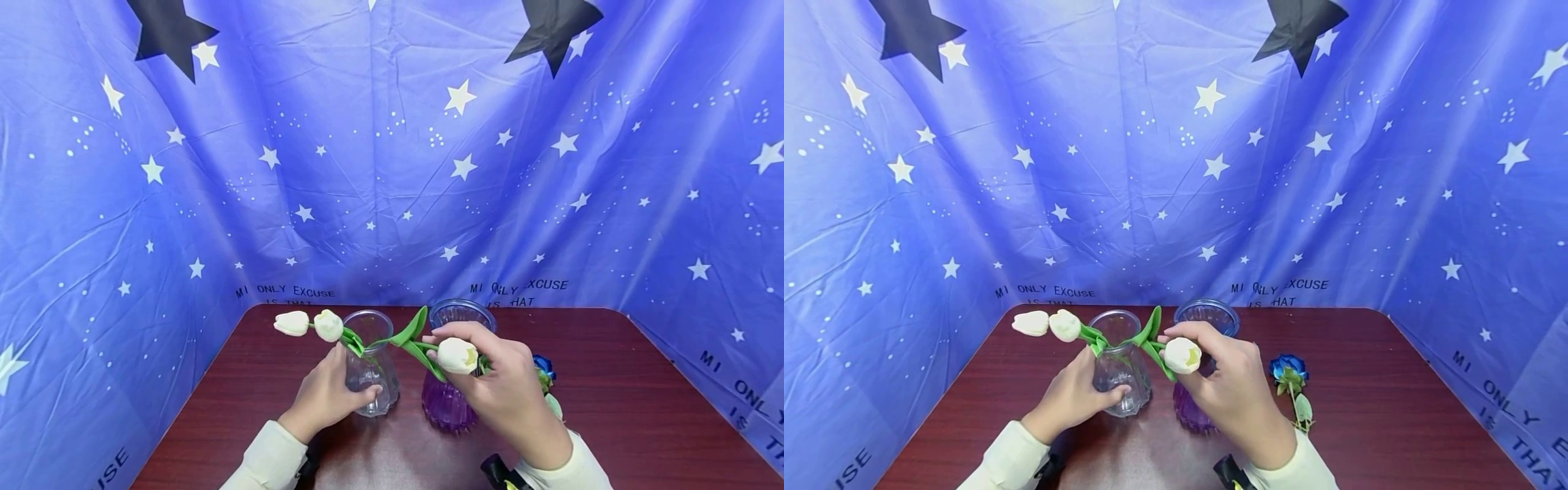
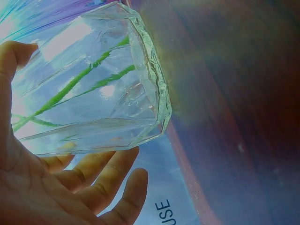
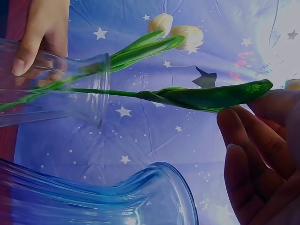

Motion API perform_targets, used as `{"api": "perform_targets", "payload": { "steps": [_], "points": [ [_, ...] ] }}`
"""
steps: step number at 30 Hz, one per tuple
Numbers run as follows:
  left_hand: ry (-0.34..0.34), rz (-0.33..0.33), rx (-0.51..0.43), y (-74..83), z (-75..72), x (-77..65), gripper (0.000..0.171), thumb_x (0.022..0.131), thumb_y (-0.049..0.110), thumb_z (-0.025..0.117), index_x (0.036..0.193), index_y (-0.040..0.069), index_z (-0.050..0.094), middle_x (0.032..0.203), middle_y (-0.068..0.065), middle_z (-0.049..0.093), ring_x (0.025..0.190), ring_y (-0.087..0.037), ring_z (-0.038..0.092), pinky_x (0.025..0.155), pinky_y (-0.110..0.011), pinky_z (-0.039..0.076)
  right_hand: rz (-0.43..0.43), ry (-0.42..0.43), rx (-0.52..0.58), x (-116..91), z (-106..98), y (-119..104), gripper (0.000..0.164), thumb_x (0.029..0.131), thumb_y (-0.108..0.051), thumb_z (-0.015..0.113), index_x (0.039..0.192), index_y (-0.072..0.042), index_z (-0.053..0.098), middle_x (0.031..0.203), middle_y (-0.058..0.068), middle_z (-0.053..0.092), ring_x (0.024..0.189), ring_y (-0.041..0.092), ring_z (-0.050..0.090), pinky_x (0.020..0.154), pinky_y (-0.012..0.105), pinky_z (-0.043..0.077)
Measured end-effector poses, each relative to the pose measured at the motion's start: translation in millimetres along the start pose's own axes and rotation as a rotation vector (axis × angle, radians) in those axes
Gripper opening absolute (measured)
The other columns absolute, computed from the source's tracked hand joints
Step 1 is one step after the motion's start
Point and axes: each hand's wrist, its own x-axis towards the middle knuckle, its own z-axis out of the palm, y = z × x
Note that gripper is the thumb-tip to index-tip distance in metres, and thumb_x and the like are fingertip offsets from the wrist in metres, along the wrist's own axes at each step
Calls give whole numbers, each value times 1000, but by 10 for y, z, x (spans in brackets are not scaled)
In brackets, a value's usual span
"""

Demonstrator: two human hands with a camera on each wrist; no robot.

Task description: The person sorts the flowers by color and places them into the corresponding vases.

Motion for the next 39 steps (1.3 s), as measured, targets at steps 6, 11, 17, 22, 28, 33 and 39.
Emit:
{"api": "perform_targets", "payload": {
  "steps": [6,11,17,22,28,33,39],
  "points": [
    [1,3,1,-8,6,0,77,71,57,87,128,18,53,110,3,67,102,-18,69,81,-44,58,-2,-13,-10,-1,16,-3,42,72,0,89,108,-13,74,99,-2,80,90,9,77,82,15,55],
    [0,1,0,-10,7,-3,76,71,57,87,127,19,53,109,3,66,101,-18,69,81,-44,58,-6,-14,-19,11,10,-13,42,72,-1,90,109,-13,74,99,-2,80,89,10,76,81,15,55],
    [-2,7,-3,-12,7,2,80,71,57,87,131,18,52,112,3,66,104,-18,69,82,-44,58,-31,-38,-10,27,-48,-48,46,71,-1,89,113,-10,73,103,-1,79,93,12,76,86,14,53],
    [-2,7,-5,-13,6,3,79,71,57,87,131,18,52,111,3,66,104,-17,69,82,-44,58,-102,-24,82,71,-122,-99,49,71,1,84,118,1,69,108,9,75,97,14,71,89,16,50],
    [7,11,1,-24,12,6,80,71,57,87,131,18,52,110,3,66,102,-17,69,81,-43,58,-203,87,198,144,-160,-122,46,70,-3,84,110,13,67,102,17,68,89,16,60,72,22,46],
    [4,10,0,-24,17,4,81,71,57,87,132,18,51,111,3,66,102,-17,69,81,-44,58,-240,136,244,164,-148,-142,37,71,0,82,102,14,68,96,17,65,81,14,53,61,20,38],
    [5,12,-1,-23,15,5,81,71,57,88,133,17,52,111,3,67,102,-18,69,81,-44,58,-241,114,206,162,-137,-153,33,72,0,83,101,10,70,97,16,68,80,14,56,62,17,39]
  ]
}}
